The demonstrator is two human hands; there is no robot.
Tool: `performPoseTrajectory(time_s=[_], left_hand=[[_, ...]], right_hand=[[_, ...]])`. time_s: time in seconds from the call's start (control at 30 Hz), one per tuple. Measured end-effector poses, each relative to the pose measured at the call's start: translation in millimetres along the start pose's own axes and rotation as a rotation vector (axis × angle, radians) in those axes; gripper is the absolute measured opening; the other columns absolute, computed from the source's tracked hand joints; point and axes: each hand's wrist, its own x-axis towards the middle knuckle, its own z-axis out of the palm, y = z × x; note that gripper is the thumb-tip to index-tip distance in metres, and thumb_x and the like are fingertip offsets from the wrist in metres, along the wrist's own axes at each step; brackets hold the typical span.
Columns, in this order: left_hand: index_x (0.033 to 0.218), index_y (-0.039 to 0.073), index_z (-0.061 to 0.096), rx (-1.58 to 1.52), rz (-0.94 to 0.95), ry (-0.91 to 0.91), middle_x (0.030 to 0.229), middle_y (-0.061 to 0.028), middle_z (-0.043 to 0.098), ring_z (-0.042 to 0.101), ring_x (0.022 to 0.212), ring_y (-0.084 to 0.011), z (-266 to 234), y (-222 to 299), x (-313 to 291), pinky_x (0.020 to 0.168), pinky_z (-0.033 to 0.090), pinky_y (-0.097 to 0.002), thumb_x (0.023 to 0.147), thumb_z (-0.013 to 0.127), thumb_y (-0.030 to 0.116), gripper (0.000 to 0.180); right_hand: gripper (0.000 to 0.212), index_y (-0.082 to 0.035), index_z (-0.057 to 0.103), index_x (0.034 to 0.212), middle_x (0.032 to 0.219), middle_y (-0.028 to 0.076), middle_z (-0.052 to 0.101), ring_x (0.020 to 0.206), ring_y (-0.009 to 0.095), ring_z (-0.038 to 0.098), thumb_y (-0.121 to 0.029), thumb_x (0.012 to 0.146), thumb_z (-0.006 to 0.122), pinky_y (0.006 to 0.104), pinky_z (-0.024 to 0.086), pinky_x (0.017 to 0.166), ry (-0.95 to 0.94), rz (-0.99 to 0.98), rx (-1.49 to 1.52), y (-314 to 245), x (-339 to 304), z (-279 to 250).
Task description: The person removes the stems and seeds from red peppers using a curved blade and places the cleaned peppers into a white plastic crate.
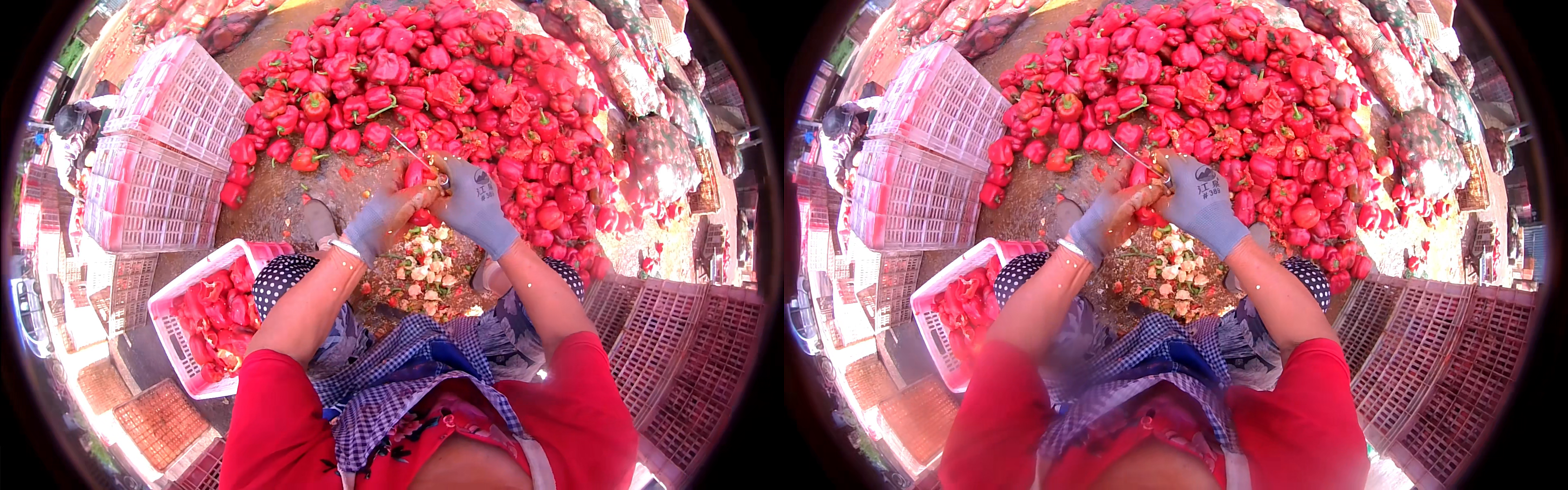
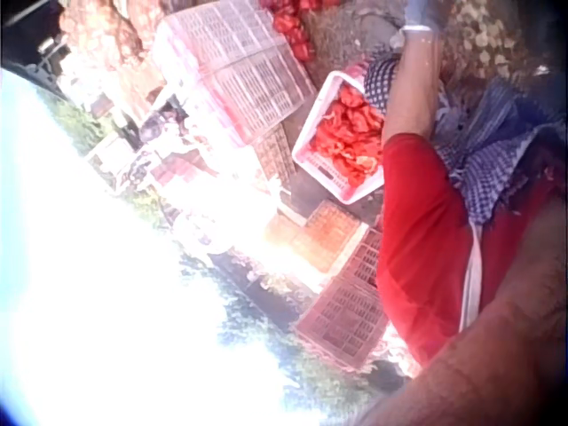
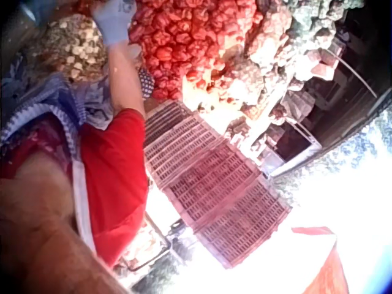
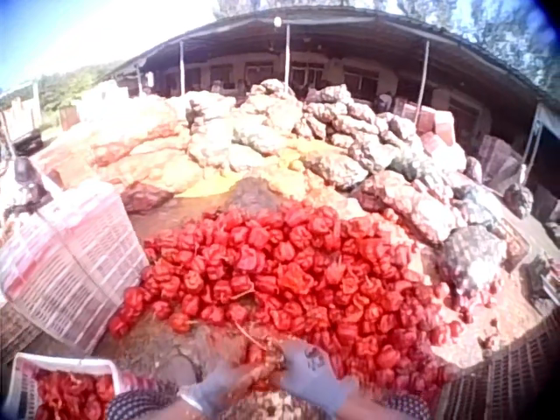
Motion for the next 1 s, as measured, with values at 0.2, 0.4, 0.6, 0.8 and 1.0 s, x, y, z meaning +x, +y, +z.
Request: performPoseTrajectory(time_s=[0.2, 0.4, 0.6, 0.8, 1.0], left_hand=[[0.148, 0.008, 0.021, -0.035, -0.064, -0.043, 0.115, -0.011, 0.06, 0.062, 0.097, -0.0181, -5, -10, 3, 0.083, 0.053, -0.0326, 0.09, 0.061, 0.0, 0.071], [0.149, -0.001, 0.015, 0.01, -0.145, 0.002, 0.104, -0.0108, 0.063, 0.063, 0.089, -0.0172, 10, 8, -5, 0.082, 0.052, -0.0298, 0.087, 0.058, -0.004, 0.076], [0.142, -0.004, 0.03, 0.09, -0.157, -0.069, 0.112, -0.0117, 0.061, 0.063, 0.097, -0.0187, -5, 1, 3, 0.09, 0.052, -0.0331, 0.087, 0.06, 0.0, 0.063], [0.143, -0.003, 0.029, 0.196, -0.117, -0.04, 0.124, -0.0135, 0.056, 0.061, 0.107, -0.0209, -11, -12, 11, 0.095, 0.05, -0.0339, 0.092, 0.061, 0.01, 0.061], [0.14, -0.007, 0.037, 0.535, 0.125, 0.027, 0.108, -0.0086, 0.06, 0.058, 0.09, -0.0087, -24, -25, 17, 0.077, 0.05, -0.022, 0.091, 0.062, 0.01, 0.057]], right_hand=[[0.056, -0.003, 0.058, 0.121, 0.103, 0.019, 0.067, 0.094, 0.032, 0.066, -0.024, 0.072, 0.074, 0.0401, 0.053, 0.078, -0.056, 0.009, 0.208, 27, -2, -8], [0.042, 0.001, 0.062, 0.1, 0.073, 0.003, 0.062, 0.068, 0.008, 0.058, -0.022, 0.07, 0.08, 0.0279, 0.048, 0.06, -0.252, 0.313, 0.671, 31, -4, -36], [0.041, 0.001, 0.062, 0.103, 0.071, -0.001, 0.06, 0.062, 0.006, 0.055, -0.018, 0.072, 0.08, 0.0252, 0.045, 0.054, -0.284, 0.384, 0.771, 37, -10, -39], [0.04, 0.001, 0.061, 0.108, 0.069, 0.0, 0.059, 0.058, 0.007, 0.055, -0.015, 0.075, 0.077, 0.0249, 0.044, 0.051, -0.163, 0.268, 0.72, 44, -11, -26], [0.042, -0.001, 0.057, 0.113, 0.07, -0.001, 0.056, 0.055, 0.007, 0.054, -0.016, 0.079, 0.076, 0.0243, 0.043, 0.049, -0.331, 0.393, 0.905, 44, -10, -36]])
